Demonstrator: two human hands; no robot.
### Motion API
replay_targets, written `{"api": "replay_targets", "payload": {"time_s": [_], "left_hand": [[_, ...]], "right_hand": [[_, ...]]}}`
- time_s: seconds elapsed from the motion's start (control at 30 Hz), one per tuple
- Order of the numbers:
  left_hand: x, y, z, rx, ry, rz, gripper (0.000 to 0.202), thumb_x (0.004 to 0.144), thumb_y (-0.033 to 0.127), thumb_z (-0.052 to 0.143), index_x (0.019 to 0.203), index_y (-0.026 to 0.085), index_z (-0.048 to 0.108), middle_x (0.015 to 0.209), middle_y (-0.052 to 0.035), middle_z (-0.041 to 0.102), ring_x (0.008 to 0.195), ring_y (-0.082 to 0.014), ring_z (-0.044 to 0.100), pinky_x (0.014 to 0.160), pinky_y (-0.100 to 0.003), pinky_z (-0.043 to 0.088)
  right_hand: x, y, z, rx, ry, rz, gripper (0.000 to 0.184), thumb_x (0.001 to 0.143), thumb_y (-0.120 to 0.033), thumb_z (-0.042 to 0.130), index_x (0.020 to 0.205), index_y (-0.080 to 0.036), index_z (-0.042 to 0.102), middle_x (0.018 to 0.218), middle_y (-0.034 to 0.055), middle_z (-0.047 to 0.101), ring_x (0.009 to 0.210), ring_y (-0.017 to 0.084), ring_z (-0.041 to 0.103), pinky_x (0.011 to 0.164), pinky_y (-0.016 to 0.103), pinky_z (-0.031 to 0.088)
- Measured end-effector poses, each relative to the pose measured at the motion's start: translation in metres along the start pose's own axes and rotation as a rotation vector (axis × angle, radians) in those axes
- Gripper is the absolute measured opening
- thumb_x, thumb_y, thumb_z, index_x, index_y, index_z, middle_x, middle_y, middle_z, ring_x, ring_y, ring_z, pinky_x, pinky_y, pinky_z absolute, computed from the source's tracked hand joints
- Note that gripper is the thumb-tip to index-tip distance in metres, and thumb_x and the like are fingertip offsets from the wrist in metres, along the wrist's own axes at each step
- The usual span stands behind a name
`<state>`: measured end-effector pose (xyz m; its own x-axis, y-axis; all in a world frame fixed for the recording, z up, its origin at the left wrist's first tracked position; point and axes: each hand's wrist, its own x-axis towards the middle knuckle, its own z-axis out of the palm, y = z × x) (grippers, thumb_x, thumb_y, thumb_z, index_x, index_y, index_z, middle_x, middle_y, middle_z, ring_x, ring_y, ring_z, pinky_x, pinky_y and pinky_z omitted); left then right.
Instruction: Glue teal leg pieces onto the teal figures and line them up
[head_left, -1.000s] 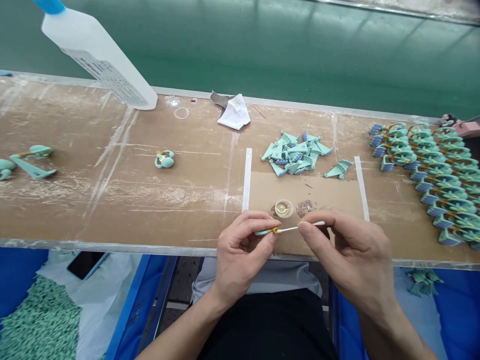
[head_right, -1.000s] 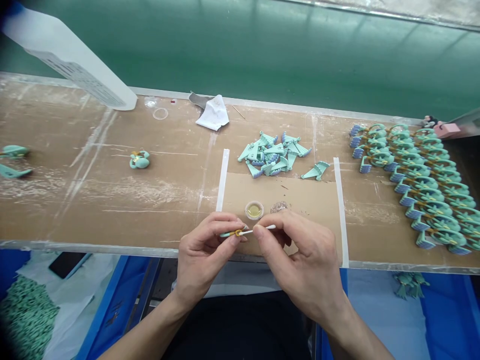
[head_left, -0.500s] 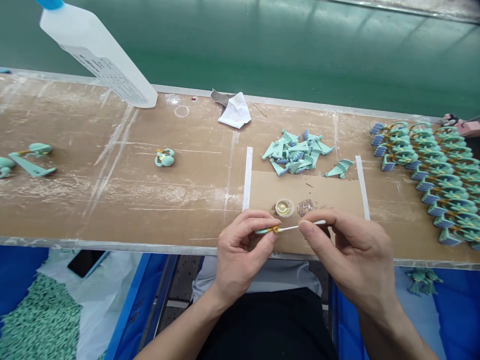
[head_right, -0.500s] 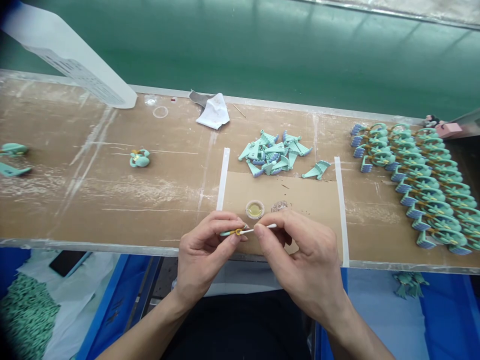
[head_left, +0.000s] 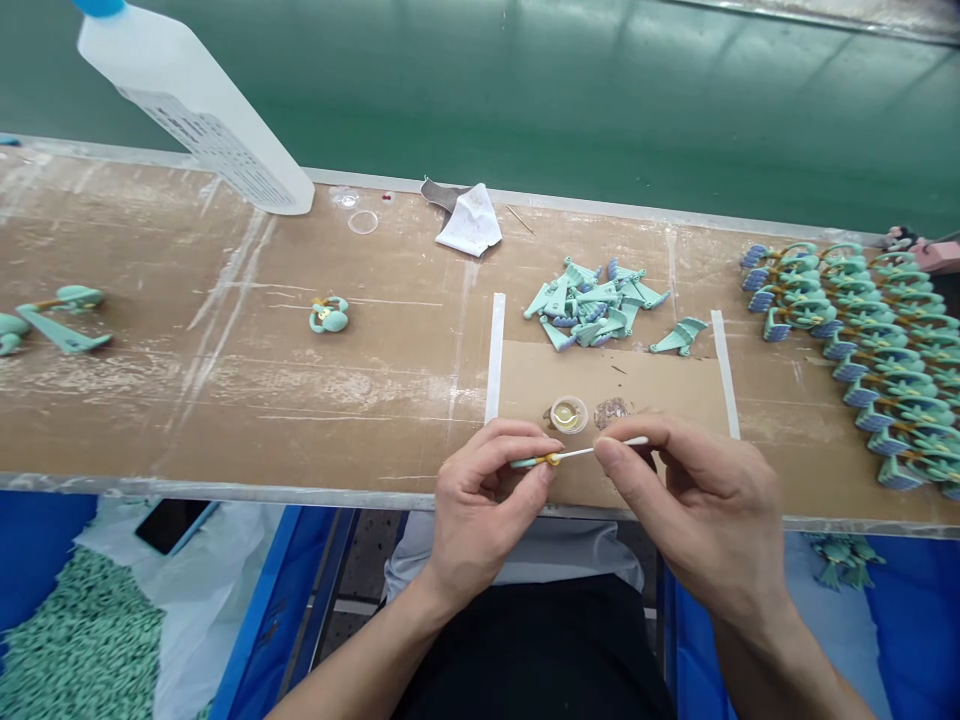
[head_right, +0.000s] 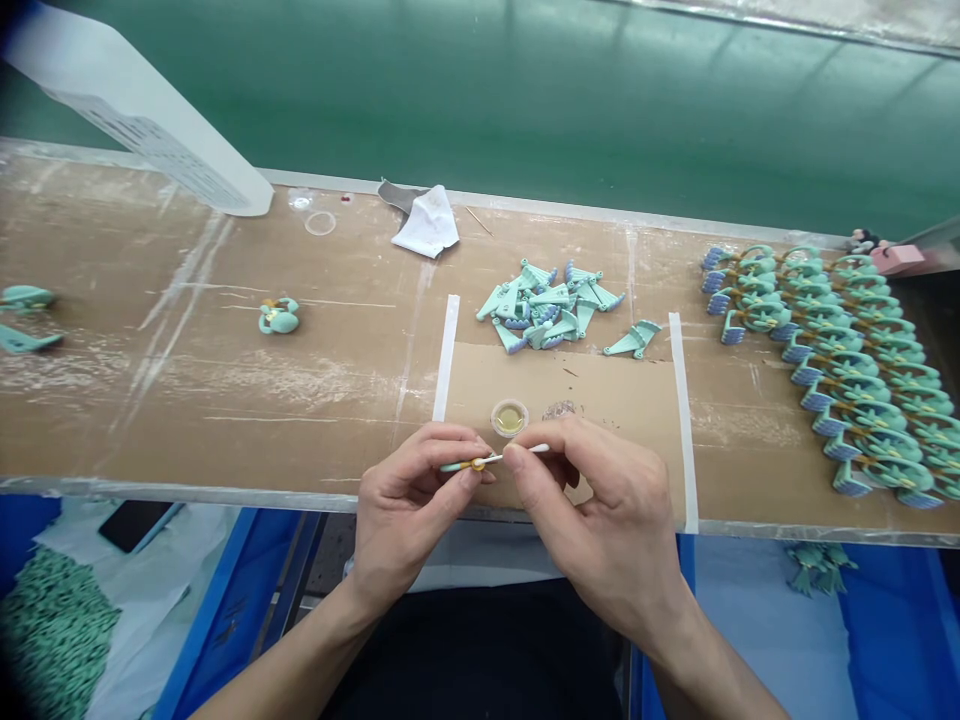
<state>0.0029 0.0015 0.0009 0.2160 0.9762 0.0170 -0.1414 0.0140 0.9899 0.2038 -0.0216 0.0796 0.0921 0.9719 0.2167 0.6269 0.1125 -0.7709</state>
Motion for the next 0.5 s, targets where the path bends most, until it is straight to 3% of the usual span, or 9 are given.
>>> {"api": "replay_targets", "payload": {"time_s": [0.1, 0.27, 0.5], "left_hand": [[0.000, 0.000, 0.001, -0.006, 0.007, 0.001, 0.011, 0.108, 0.021, 0.088, 0.113, 0.024, 0.097, 0.116, -0.0119, 0.085, 0.094, -0.0216, 0.082, 0.079, -0.031, 0.071], [-0.001, -0.001, 0.000, -0.016, 0.015, -0.022, 0.011, 0.109, 0.022, 0.086, 0.110, 0.024, 0.097, 0.116, -0.0132, 0.086, 0.096, -0.0244, 0.083, 0.079, -0.034, 0.071], [-0.001, 0.000, -0.001, 0.011, 0.007, -0.017, 0.012, 0.109, 0.021, 0.085, 0.110, 0.025, 0.096, 0.111, -0.0121, 0.087, 0.099, -0.0254, 0.084, 0.080, -0.033, 0.069]], "right_hand": [[-0.003, 0.004, -0.003, 0.024, 0.005, 0.033, 0.015, 0.111, -0.021, 0.079, 0.099, -0.027, 0.084, 0.074, -0.0032, 0.073, 0.061, 0.016, 0.062, 0.062, 0.030, 0.049], [0.000, 0.023, -0.006, 0.046, 0.146, 0.154, 0.008, 0.112, -0.030, 0.084, 0.105, -0.027, 0.086, 0.085, -0.0018, 0.080, 0.070, 0.016, 0.068, 0.062, 0.030, 0.047], [0.015, 0.034, 0.018, -0.122, 0.050, 0.010, 0.021, 0.115, -0.029, 0.078, 0.095, -0.022, 0.083, 0.078, -0.0014, 0.074, 0.067, 0.016, 0.062, 0.067, 0.031, 0.046]]}}
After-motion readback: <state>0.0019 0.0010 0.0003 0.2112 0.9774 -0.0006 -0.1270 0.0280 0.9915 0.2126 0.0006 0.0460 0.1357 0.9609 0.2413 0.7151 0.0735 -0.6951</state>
